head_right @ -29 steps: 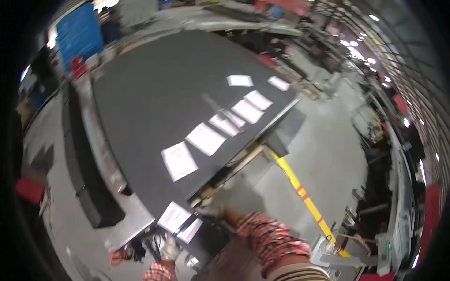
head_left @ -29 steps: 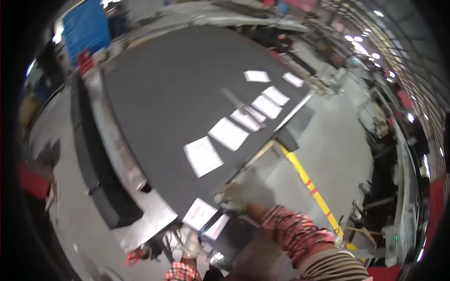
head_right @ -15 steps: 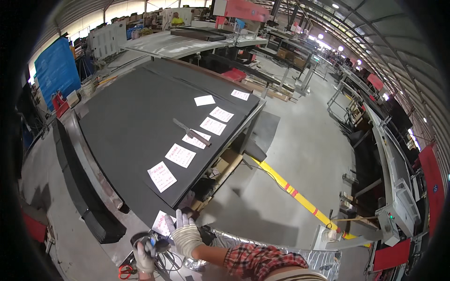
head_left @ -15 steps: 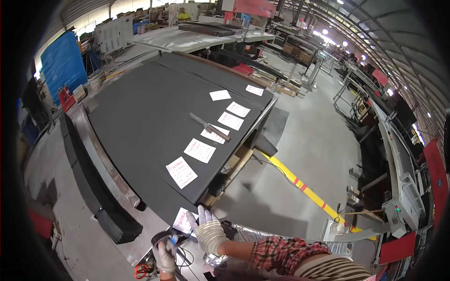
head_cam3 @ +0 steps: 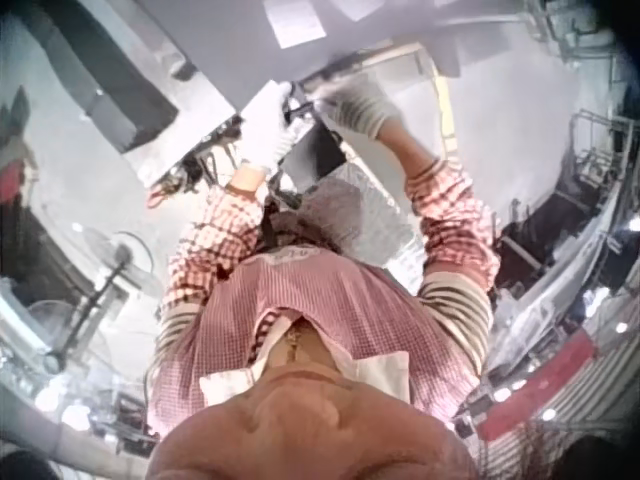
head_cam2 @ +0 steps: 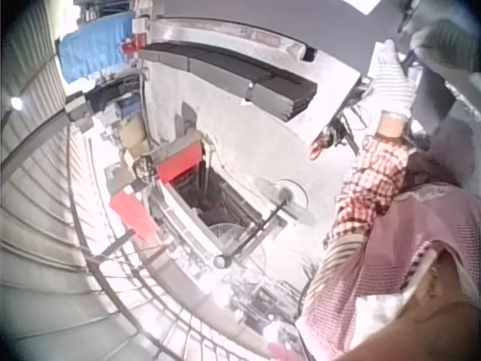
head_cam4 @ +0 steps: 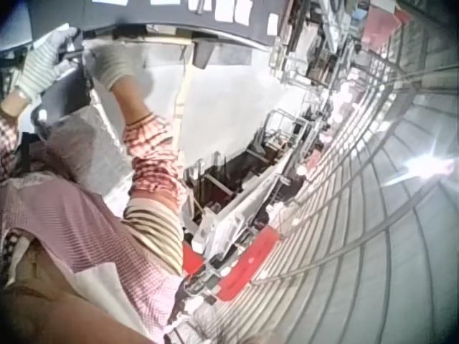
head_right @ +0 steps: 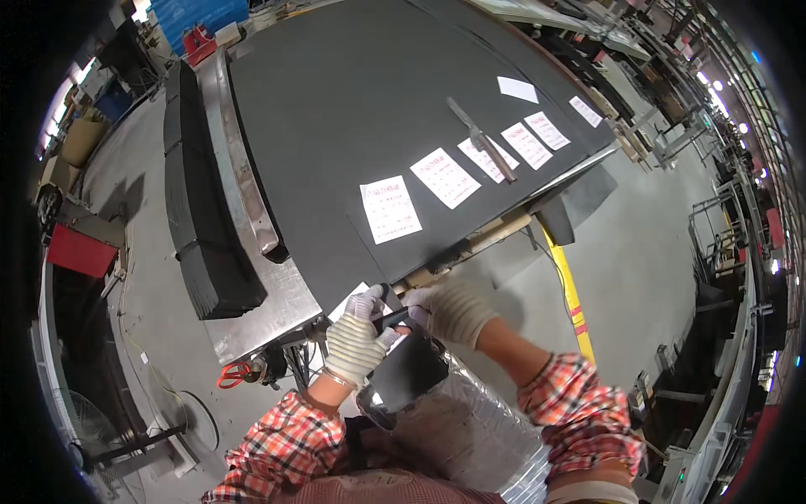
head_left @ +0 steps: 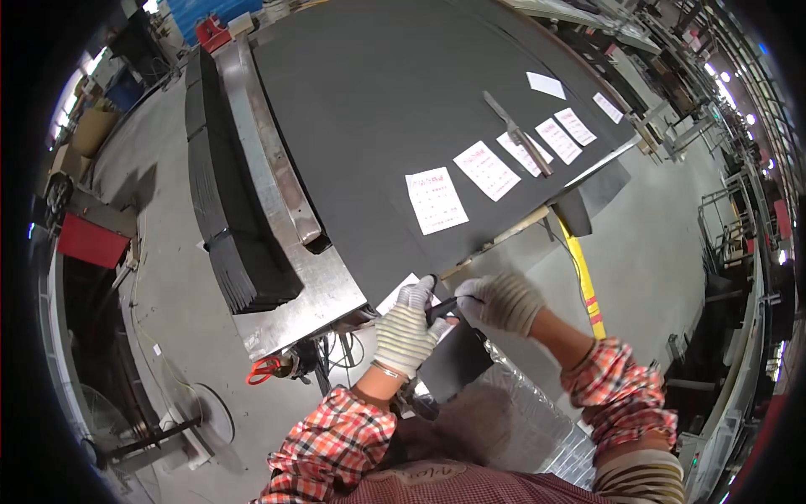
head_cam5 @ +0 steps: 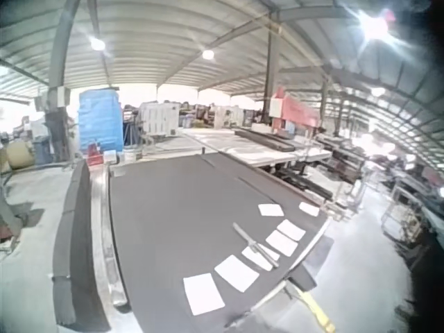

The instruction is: Bundling long dark industrial components with tape and applying labels.

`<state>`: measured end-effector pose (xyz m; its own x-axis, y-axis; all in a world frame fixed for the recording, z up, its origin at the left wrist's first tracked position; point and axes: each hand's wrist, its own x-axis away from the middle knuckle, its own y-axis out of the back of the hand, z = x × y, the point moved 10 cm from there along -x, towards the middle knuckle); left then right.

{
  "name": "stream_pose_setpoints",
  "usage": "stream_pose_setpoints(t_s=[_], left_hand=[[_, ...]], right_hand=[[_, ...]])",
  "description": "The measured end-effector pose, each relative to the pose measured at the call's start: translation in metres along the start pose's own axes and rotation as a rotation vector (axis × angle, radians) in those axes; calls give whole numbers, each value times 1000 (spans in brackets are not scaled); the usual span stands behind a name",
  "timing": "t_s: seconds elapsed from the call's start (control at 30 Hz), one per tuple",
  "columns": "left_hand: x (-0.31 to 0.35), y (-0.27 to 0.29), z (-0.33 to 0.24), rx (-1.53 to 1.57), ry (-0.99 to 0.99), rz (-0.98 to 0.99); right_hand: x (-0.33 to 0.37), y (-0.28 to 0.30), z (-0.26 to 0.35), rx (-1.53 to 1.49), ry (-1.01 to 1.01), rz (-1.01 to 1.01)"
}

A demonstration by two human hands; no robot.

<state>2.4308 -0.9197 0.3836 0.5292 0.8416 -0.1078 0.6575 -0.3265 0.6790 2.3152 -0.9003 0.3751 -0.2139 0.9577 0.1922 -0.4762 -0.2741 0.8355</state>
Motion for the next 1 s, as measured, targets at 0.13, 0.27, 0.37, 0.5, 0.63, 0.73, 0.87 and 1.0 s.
stream_pose_setpoints(t_s=[0.13, 0.27, 0.37, 0.5, 0.63, 0.73, 0.87, 1.0], left_hand=[[1, 6, -17, 28, -58, -13], [21, 44, 6, 767, 60, -395], [66, 3, 37, 581, 359, -164], [140, -22, -11, 251, 96, 167], [144, 15, -2, 1159, 523, 79], [59, 104, -57, 525, 124, -143], [64, 123, 3, 538, 264, -18], [99, 26, 125, 755, 559, -97]], right_hand=[[-5, -118, -105, 209, -385, 345], [9, -113, -130, -194, -399, 12], [41, -38, -10, -190, -218, -18], [121, -34, 0, -147, -117, 415], [92, 32, 47, -607, -200, 131], [48, 40, 153, -920, 361, 379], [23, 77, 135, -646, 506, 532], [-27, -30, -60, -390, 66, 364]])
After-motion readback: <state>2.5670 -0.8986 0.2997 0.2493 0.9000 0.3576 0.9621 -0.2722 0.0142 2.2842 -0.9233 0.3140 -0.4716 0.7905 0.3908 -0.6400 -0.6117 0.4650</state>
